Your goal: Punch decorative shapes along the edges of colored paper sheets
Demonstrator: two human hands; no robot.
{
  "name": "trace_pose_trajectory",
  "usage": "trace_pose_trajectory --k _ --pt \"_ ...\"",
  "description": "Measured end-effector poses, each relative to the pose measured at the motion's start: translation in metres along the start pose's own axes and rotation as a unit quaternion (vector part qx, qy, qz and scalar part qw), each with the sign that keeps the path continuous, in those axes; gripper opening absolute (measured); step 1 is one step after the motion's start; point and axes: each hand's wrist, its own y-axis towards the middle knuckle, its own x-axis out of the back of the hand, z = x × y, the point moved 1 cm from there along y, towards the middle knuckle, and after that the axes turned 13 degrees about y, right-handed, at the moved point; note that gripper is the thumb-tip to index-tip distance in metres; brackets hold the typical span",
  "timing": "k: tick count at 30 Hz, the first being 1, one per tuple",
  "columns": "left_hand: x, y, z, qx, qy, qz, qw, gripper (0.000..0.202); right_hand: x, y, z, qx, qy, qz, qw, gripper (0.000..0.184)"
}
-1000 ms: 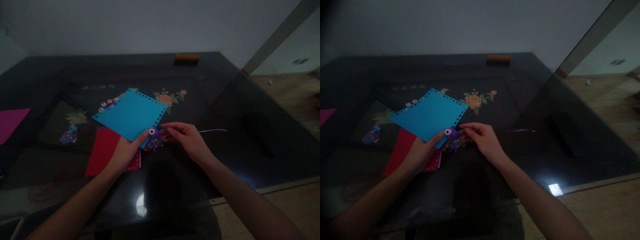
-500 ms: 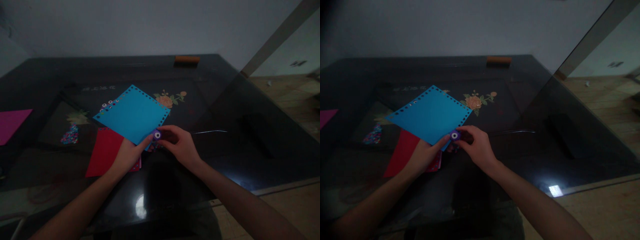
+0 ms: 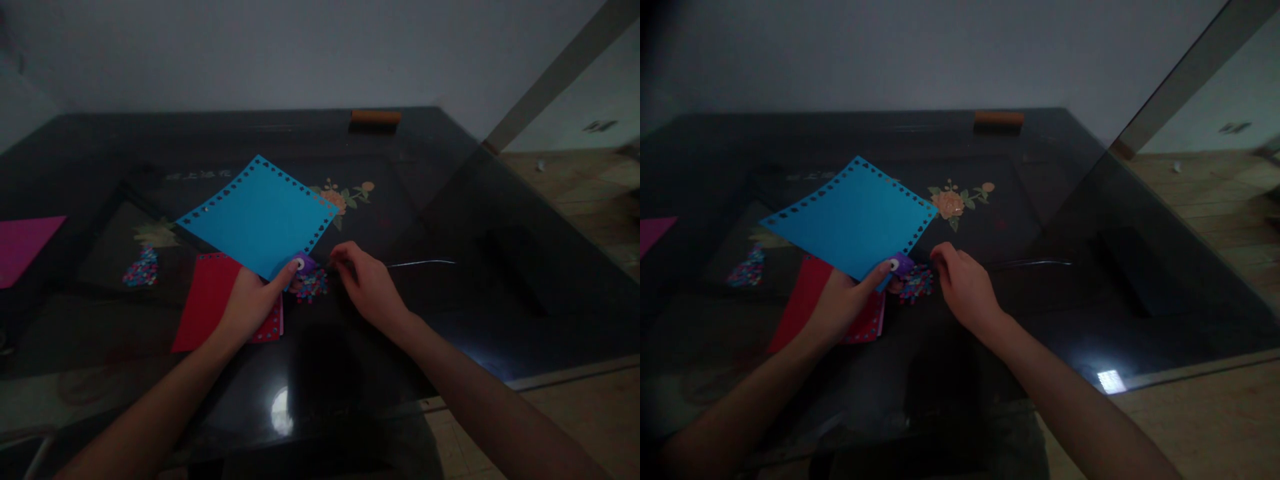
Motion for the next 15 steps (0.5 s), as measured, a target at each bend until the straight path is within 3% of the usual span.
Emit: trace_pose_trajectory --k 3,6,10,12,15 --pt "0.0 0.0 0.001 0.006 0.002 0.0 1.0 0.034 0.002 0.0 -0.003 0.003 -0.064 0.047 0.997 0.029" --pt "-0.001 0.0 0.001 -0.005 0.003 -0.01 1.0 0.034 0.003 0.0 -0.003 0.02 -0.049 0.034 0.998 0.034" --pt "-0.002 0.0 0.002 -0.022 0.006 -0.022 0.999 0.036 0.006 -0.001 0.0 0.068 -0.02 -0.015 0.997 0.021" --pt "-0.004 0.0 0.002 -0.024 0.01 -0.002 1.0 0.035 0.005 -0.002 0.004 0.099 -0.003 -0.024 0.995 0.014" --pt "-0.006 -0.003 0.0 -0.036 0.005 0.024 0.999 0.036 0.0 -0.005 0.009 0.121 0.006 0.0 0.993 0.024"
